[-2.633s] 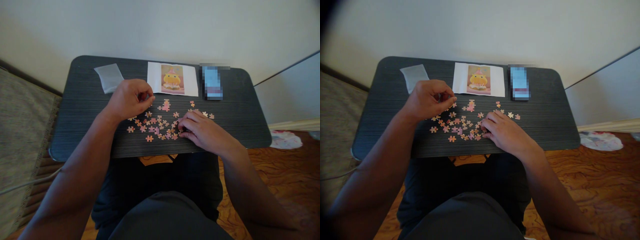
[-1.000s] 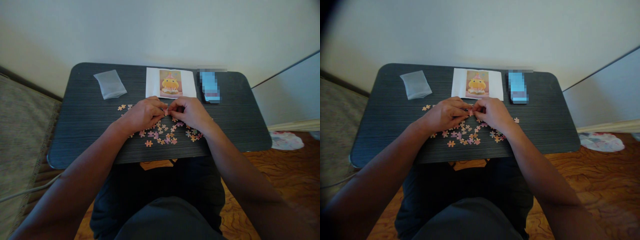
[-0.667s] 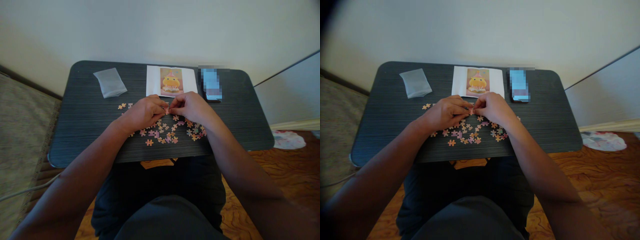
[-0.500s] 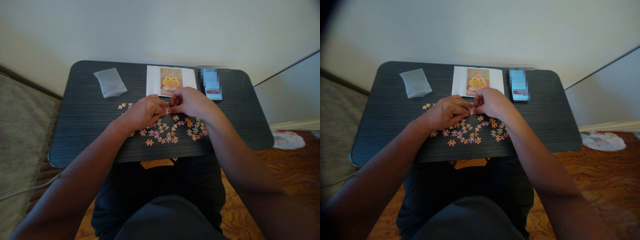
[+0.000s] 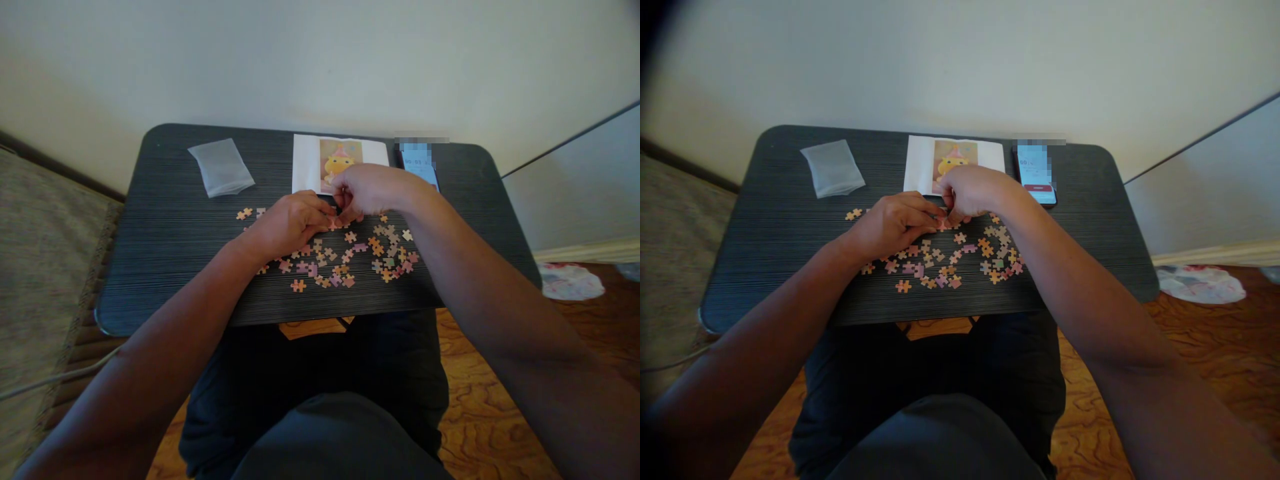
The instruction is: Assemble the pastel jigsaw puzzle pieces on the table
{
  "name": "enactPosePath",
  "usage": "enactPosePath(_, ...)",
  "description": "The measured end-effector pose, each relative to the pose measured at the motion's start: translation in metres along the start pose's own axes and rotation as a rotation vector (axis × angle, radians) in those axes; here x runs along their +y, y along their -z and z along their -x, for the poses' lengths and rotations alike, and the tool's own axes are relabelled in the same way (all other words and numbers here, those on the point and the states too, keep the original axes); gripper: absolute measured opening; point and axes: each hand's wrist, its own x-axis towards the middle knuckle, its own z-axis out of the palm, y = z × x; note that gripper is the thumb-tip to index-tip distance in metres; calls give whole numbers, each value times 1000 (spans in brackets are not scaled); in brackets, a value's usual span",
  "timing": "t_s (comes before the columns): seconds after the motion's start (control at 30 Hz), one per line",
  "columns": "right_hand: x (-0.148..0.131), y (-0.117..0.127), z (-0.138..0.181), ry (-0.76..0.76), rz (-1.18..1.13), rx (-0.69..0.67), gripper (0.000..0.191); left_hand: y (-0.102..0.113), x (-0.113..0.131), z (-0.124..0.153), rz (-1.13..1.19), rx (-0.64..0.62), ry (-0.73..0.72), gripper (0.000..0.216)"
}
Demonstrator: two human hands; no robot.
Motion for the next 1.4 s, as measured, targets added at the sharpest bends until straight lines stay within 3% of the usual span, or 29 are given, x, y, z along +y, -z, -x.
enactPosePath(0.27,1,-9,36,3,-173,80,23,-2,-3,0,15,34,14,26)
enactPosePath(0.43,7,-18,59,57,-241,272,22,-4,-5,1,6,24,20,28)
enactPosePath(0.57,-3,-27,74,94,-195,354,16,-4,-6,2,3,24,23,29)
enactPosePath(1.0,-9,-44,77,91,-131,400,12,-6,-10,1,-6,26,-10,30)
enactPosePath(1.2,-4,-44,78,111,-224,399,11,-4,-7,0,-11,10,4,30)
enactPosePath(1.4,9,-37,98,20,-312,582,18,-3,-6,0,39,19,30,26)
